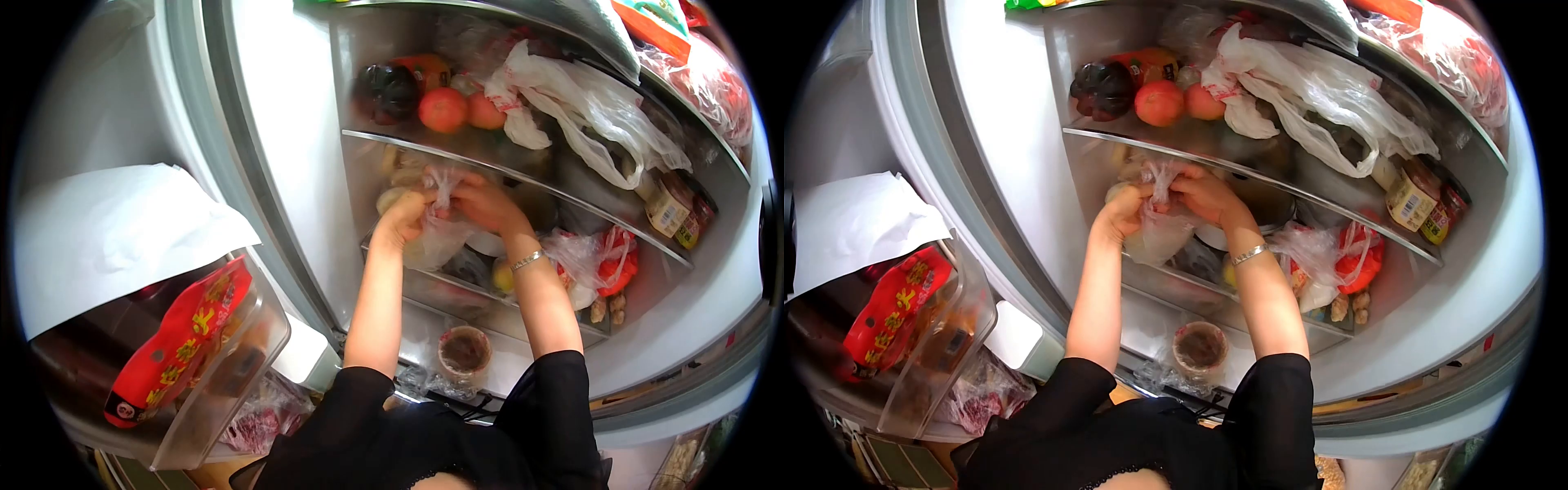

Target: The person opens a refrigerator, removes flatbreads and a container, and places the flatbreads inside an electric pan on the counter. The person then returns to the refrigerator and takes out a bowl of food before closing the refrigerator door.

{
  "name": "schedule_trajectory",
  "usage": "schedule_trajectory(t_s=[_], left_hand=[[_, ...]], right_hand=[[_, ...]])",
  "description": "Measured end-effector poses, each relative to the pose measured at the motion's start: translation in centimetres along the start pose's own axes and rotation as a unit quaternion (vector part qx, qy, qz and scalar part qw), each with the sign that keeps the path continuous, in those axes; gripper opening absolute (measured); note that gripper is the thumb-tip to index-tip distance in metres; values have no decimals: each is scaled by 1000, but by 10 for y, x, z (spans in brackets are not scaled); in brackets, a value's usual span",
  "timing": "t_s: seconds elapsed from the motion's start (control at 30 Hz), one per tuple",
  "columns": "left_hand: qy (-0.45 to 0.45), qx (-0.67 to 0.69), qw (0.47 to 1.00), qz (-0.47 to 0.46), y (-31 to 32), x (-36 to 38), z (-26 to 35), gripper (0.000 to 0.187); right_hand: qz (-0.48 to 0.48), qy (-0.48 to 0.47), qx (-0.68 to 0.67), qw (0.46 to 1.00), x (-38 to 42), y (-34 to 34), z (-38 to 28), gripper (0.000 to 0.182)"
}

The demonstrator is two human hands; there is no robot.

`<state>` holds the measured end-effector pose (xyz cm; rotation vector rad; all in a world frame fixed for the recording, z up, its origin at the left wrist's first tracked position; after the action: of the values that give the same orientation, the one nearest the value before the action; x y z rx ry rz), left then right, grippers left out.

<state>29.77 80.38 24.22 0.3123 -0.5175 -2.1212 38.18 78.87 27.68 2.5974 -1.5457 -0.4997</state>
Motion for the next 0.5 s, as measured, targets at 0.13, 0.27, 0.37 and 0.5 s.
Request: schedule_trajectory(t_s=[0.13, 0.27, 0.37, 0.5], left_hand=[[31, -62, 998, 7, -4, 2, 6, 23], [160, -112, 972, 130, -29, 5, 18, 24], [204, -80, 966, 140, -35, 14, 26, 20], [394, -413, 754, 326, -52, 39, 50, 18]], right_hand=[[78, -34, 220, 972, 6, -9, -15, 17], [166, -95, 337, 922, 21, -12, -32, 16], [248, -42, 442, 861, 43, -13, -54, 14], [265, -207, 545, 768, 41, -50, -68, 11]])
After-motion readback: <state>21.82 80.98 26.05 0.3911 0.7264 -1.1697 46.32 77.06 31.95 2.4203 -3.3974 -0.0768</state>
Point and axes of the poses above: each hand's wrist, its own x-axis away from the middle knuckle, its own y-axis out of the palm, z = x × y, the point moved 7 cm from there along -x, towards the middle knuckle, and after that the axes turned 1 degree about -y, right-handed, at the moved point
